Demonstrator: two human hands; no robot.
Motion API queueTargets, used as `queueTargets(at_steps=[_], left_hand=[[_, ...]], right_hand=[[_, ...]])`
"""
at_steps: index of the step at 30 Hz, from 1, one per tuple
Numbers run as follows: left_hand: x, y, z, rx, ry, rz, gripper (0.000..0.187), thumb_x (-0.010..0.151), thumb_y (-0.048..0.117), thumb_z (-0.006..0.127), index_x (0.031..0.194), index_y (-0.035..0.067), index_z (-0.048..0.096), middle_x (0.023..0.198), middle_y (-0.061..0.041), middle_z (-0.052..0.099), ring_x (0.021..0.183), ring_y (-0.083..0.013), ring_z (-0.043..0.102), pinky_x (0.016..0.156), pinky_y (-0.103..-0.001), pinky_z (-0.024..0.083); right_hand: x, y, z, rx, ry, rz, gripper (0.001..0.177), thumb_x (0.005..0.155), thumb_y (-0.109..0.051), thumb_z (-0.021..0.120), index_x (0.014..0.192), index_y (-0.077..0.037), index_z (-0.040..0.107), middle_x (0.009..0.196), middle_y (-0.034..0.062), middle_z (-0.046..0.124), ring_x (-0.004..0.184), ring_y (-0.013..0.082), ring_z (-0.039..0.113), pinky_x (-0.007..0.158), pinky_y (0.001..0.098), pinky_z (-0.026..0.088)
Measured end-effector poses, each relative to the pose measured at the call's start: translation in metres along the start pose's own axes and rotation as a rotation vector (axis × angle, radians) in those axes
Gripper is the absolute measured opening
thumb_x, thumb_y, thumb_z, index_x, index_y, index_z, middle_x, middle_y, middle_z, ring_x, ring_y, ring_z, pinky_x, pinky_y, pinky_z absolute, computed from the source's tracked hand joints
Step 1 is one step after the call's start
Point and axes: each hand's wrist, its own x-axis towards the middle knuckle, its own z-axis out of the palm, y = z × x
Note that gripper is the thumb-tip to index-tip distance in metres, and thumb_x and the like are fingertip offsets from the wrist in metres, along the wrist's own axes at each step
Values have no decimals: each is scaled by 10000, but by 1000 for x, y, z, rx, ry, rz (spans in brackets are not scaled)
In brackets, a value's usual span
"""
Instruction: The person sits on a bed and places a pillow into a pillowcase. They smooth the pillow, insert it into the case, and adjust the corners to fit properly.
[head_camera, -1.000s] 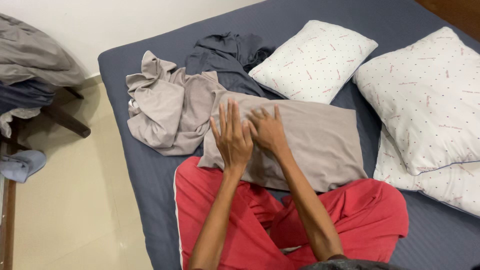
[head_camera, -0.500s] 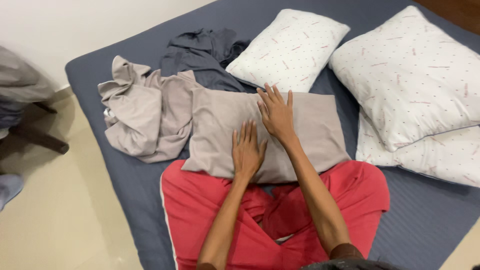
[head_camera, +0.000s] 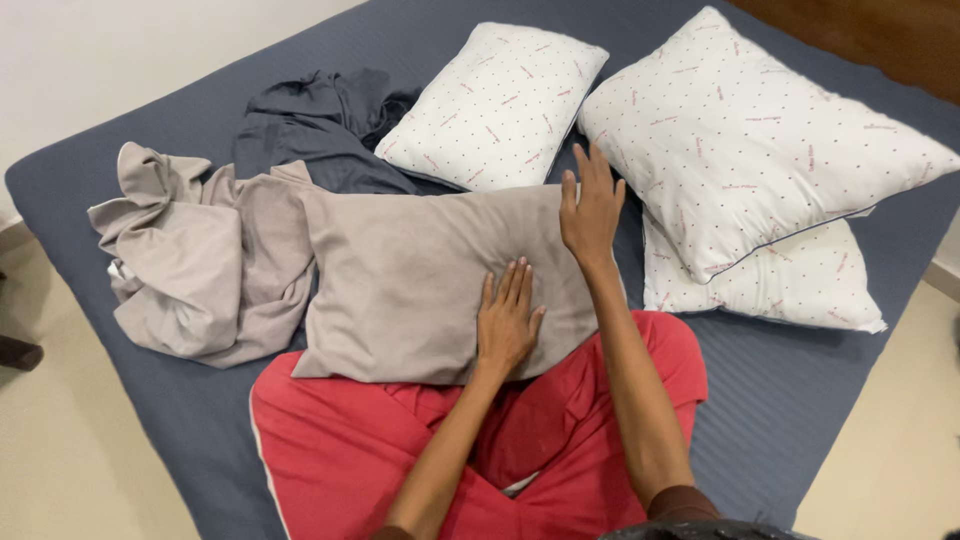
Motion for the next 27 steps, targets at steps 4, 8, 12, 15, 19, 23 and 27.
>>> queueTargets(at_steps=[4, 8, 12, 15, 19, 23, 27], left_hand=[[10, 23, -11, 245, 112, -48, 629, 999, 283, 512, 1590, 89, 418, 1675, -53, 413, 1585, -207, 335, 1314, -507, 154], [2, 0, -25, 102, 249, -35, 615, 1012, 308, 529, 1555, 44, 410, 1643, -91, 417, 1553, -234, 329, 1279, -554, 114], [-6, -49, -45, 91, -50, -166, 666, 978, 366, 541, 1495, -30, 400, 1592, -161, 401, 1498, -276, 306, 1204, -622, 68], [-4, -60, -69, 178, 166, -215, 631, 1004, 317, 496, 1554, 15, 420, 1628, -117, 428, 1549, -261, 316, 1255, -596, 98], [-18, -95, -87, 144, 606, -346, 559, 1076, 277, 449, 1576, 28, 429, 1661, -119, 432, 1594, -272, 325, 1308, -579, 158], [-51, -138, -78, 182, 214, -468, 626, 1015, 352, 502, 1498, -39, 428, 1599, -199, 380, 1501, -325, 307, 1200, -602, 155], [-35, -123, -101, 43, 445, -522, 560, 1069, 299, 441, 1544, 2, 445, 1667, -166, 371, 1569, -310, 303, 1266, -592, 151]], right_hand=[[-51, 15, 17, -250, -215, -6, 645, 1028, -407, 499, 1585, -109, 365, 1675, 189, 235, 1546, 399, 192, 1111, 781, 116], [-23, -9, 16, -350, -473, 89, 636, 1049, -498, 462, 1535, -99, 370, 1675, 184, 191, 1525, 419, 155, 1074, 825, 60], [-15, -64, 23, -88, -47, -125, 570, 1078, -441, 388, 1526, -97, 467, 1679, 163, 307, 1566, 377, 214, 1163, 766, 110], [-68, -85, 59, -160, -109, -404, 593, 1050, -421, 382, 1524, -84, 496, 1648, 146, 359, 1555, 326, 264, 1189, 743, 114], [-74, -106, 84, -369, -543, -350, 568, 1087, -436, 392, 1538, -99, 461, 1632, 90, 390, 1519, 269, 328, 1227, 772, 67], [-44, -166, 89, -75, -150, -152, 623, 1021, -434, 451, 1532, -79, 423, 1645, 172, 326, 1512, 351, 262, 1099, 774, 102], [-80, -189, 118, 38, -150, -527, 614, 1058, -411, 393, 1575, -82, 410, 1668, 146, 326, 1553, 320, 261, 1170, 739, 140]])
